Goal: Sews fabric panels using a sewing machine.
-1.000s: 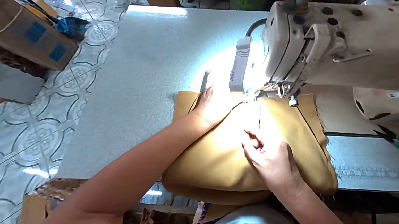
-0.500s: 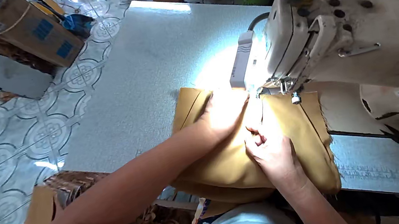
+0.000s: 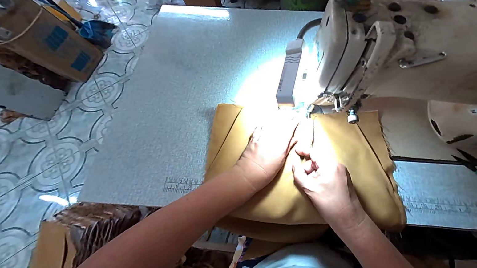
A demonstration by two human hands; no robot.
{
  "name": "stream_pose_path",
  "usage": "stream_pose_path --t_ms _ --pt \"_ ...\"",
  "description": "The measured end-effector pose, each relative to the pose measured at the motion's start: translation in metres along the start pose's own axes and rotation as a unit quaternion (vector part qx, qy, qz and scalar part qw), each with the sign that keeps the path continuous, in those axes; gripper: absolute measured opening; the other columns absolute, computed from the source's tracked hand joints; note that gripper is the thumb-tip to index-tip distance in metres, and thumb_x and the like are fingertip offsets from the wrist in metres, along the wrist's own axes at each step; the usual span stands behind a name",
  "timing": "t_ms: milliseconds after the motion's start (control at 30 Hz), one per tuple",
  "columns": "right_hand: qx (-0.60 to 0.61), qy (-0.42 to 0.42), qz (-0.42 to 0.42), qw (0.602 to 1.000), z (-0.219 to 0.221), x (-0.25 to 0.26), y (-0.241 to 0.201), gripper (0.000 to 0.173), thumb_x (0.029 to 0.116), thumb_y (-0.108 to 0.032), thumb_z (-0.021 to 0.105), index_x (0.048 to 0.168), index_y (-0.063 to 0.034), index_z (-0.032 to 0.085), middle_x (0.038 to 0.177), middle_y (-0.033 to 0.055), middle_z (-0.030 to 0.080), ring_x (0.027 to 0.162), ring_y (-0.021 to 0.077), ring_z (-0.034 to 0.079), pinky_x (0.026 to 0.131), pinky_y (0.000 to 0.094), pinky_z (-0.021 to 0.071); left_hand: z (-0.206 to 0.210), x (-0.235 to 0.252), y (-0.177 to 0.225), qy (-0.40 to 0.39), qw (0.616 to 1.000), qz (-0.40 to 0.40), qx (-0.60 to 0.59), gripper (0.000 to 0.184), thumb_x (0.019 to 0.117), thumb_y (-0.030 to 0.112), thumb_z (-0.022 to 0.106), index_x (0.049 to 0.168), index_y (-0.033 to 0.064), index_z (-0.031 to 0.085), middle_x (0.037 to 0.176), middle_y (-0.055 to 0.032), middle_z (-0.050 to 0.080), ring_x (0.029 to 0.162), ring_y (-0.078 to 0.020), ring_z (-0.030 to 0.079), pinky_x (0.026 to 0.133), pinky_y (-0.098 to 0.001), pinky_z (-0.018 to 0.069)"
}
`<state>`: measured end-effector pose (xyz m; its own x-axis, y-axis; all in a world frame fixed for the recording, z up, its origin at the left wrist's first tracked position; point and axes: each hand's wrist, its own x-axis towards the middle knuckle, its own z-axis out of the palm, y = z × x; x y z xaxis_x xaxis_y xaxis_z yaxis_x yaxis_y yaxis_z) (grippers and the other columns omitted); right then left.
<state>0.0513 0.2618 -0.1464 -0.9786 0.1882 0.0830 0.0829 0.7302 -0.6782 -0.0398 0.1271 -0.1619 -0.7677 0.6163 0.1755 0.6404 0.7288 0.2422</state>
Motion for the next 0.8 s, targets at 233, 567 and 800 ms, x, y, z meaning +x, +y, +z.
stream_pose_path --t_ms 233,567,800 --pt "-0.059 -0.013 -0.066 0.996 -0.006 0.004 0.002 0.026 0.0989 -0.022 0.056 0.107 -0.0078 0.077 0.079 0.0046 0.070 0.069 0.0140 0.066 0.063 0.0297 0.0552 0.002 0.001 -0.003 0.016 1.000 0.006 -0.007 0.044 0.1084 0.034 0.044 0.145 0.0129 0.059 0.149 -0.0073 0.057 0.138 -0.0295 0.053 0.111 -0.0537 0.0427" --pt "-0.180 0.068 -0.190 0.963 -0.006 -0.018 0.031 0.027 0.0973 -0.026 0.056 0.106 -0.0196 0.081 0.121 0.0036 0.075 0.117 0.0292 0.068 0.091 0.0482 0.0549 0.000 -0.007 0.012 0.004 0.999 0.035 -0.035 0.044 0.1044 0.038 0.053 0.138 0.0115 0.063 0.149 -0.0063 0.057 0.144 -0.0285 0.046 0.116 -0.0571 0.0349" --pt "-0.151 0.092 -0.195 0.965 -0.009 -0.019 0.045 0.026 0.0977 -0.025 0.057 0.109 -0.0217 0.081 0.122 0.0036 0.075 0.118 0.0276 0.067 0.096 0.0465 0.0531 -0.003 0.005 0.021 0.001 0.999 0.047 -0.019 0.038 0.1003 0.032 0.061 0.131 0.0109 0.067 0.144 -0.0068 0.060 0.136 -0.0304 0.052 0.107 -0.0548 0.0431"
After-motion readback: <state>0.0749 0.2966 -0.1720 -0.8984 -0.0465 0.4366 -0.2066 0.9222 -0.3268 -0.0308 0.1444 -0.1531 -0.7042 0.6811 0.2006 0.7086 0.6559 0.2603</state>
